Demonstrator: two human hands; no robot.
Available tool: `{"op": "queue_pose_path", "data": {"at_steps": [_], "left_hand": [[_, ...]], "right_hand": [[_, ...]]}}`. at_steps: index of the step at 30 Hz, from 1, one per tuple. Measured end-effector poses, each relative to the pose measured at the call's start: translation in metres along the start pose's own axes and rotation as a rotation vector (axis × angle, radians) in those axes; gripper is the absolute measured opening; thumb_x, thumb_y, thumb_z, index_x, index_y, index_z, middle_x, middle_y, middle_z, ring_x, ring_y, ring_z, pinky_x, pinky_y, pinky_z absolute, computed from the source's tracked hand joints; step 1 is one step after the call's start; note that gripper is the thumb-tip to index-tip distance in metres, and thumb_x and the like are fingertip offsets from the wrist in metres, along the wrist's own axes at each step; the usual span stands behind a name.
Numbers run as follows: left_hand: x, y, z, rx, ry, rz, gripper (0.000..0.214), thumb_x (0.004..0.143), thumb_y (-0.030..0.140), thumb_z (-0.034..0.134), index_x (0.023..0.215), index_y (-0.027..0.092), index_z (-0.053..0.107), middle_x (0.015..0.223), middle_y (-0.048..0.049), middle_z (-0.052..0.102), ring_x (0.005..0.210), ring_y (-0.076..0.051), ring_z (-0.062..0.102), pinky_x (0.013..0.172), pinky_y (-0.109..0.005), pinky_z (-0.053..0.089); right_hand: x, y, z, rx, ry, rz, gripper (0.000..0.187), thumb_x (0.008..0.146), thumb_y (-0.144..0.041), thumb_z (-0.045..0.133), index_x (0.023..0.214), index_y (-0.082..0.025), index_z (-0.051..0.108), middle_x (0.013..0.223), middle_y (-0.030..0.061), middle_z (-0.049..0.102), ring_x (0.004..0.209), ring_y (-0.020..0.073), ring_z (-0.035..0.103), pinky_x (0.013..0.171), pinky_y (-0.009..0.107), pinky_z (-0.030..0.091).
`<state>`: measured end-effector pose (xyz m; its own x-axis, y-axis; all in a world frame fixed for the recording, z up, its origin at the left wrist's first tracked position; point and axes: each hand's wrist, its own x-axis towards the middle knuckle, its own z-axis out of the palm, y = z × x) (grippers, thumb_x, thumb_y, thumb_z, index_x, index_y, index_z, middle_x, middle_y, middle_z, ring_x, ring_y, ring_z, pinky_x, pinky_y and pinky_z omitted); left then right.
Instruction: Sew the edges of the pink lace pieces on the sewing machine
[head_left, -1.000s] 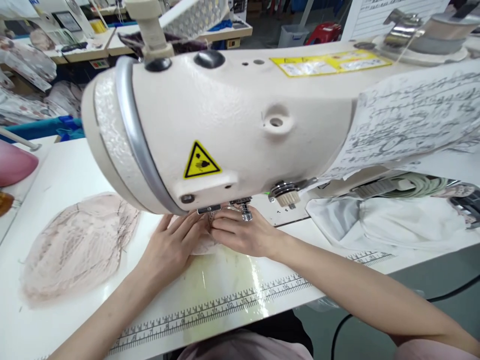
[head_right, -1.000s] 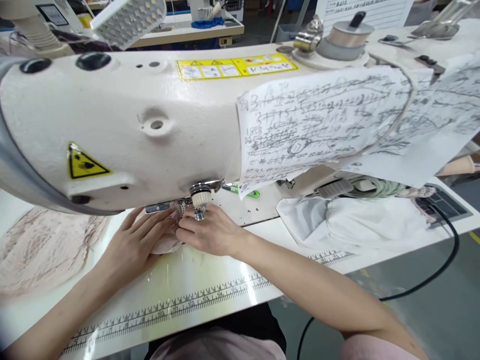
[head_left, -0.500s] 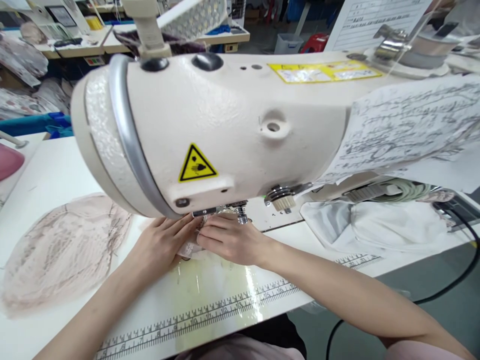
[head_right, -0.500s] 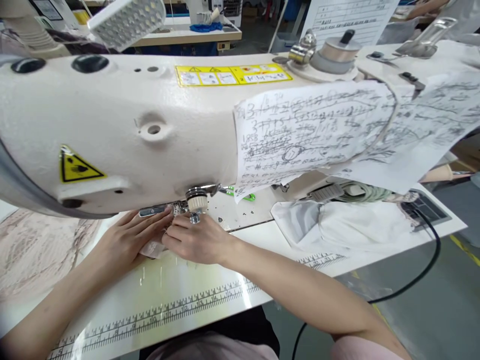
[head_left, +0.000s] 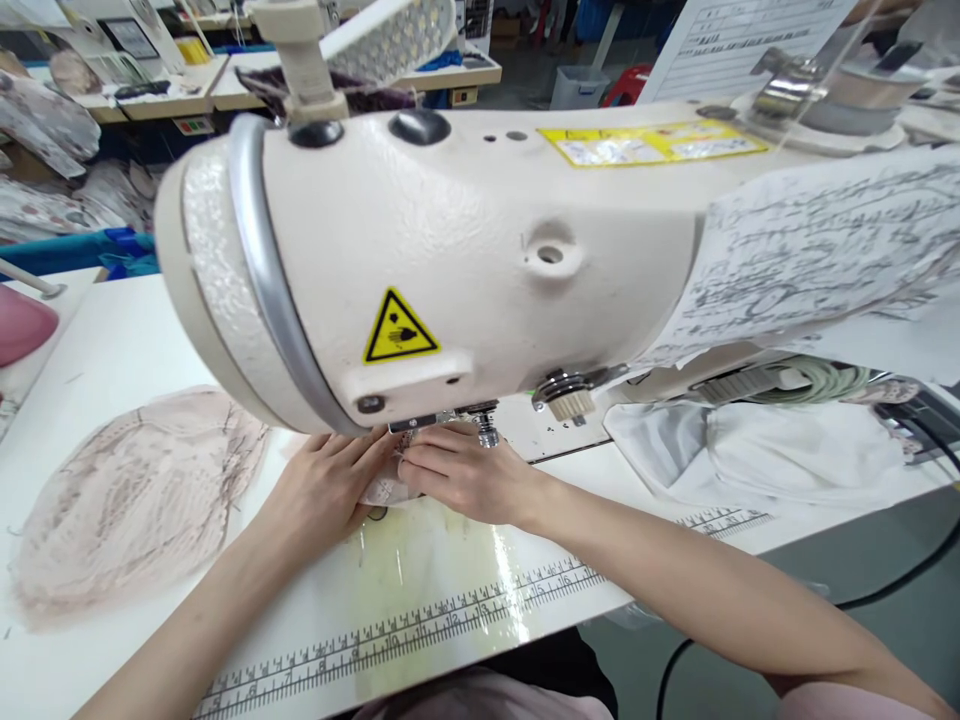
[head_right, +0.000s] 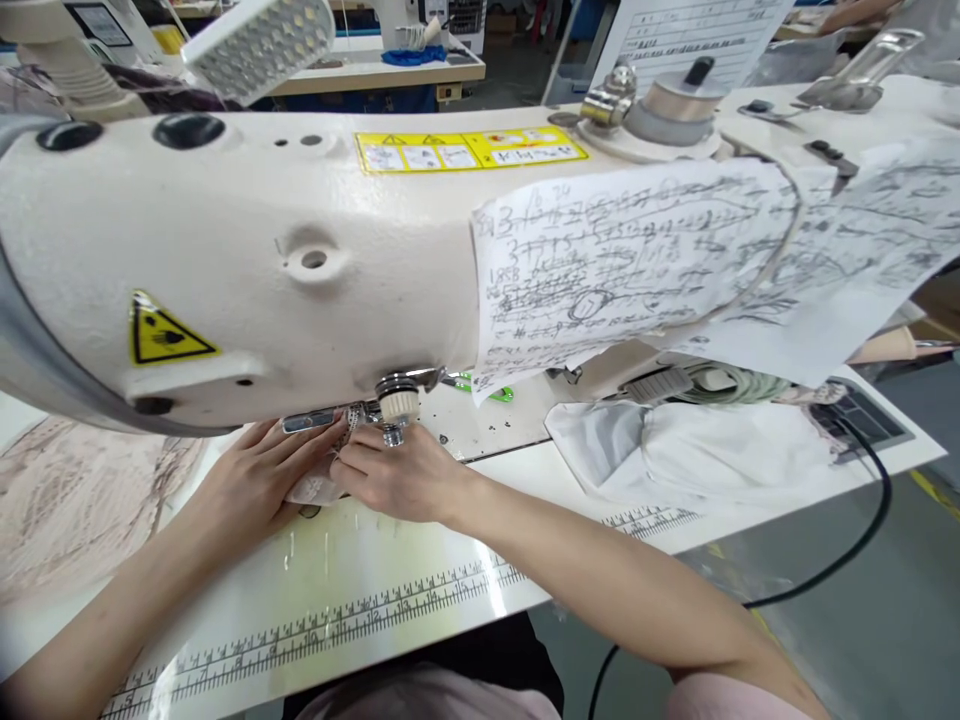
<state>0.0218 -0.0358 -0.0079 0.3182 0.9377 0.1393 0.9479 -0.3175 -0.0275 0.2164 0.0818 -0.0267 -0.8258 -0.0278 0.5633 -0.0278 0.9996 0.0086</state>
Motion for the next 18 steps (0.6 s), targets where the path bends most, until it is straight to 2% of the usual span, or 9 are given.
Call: {"op": "queue_pose_path", "data": {"at_steps": [6, 12, 18], "left_hand": [[0.002, 0.005, -0.001, 0.024, 0.014, -0.010, 0.056, 0.081, 0.015, 0.047, 0.137, 0.009, 0.048, 0.123, -0.0138, 0.067, 0.099, -0.028, 0.065, 0.089, -0.043, 0.044], [0.004, 0.010, -0.003, 0.067, 0.008, -0.019, 0.057, 0.083, 0.014, 0.047, 0.139, 0.007, 0.044, 0.120, -0.0140, 0.068, 0.101, -0.029, 0.065, 0.093, -0.045, 0.043], [0.004, 0.012, -0.001, 0.116, 0.033, -0.017, 0.050, 0.089, 0.019, 0.044, 0.138, 0.006, 0.046, 0.119, -0.0157, 0.068, 0.098, -0.029, 0.067, 0.092, -0.046, 0.043]], "right_hand": [[0.000, 0.004, -0.003, -0.085, 0.034, 0.002, 0.020, 0.088, -0.001, 0.051, 0.086, -0.017, 0.064, 0.078, -0.0028, 0.064, 0.085, 0.0106, 0.057, 0.068, 0.024, 0.044], [0.001, 0.001, -0.009, -0.218, 0.080, 0.081, 0.025, 0.084, 0.001, 0.052, 0.082, -0.020, 0.065, 0.080, -0.0052, 0.064, 0.082, 0.0085, 0.054, 0.051, 0.025, 0.031], [0.001, -0.001, -0.014, -0.281, 0.050, 0.148, 0.021, 0.081, -0.001, 0.055, 0.084, -0.020, 0.062, 0.089, -0.0071, 0.066, 0.070, 0.0076, 0.052, 0.050, 0.027, 0.028]]}}
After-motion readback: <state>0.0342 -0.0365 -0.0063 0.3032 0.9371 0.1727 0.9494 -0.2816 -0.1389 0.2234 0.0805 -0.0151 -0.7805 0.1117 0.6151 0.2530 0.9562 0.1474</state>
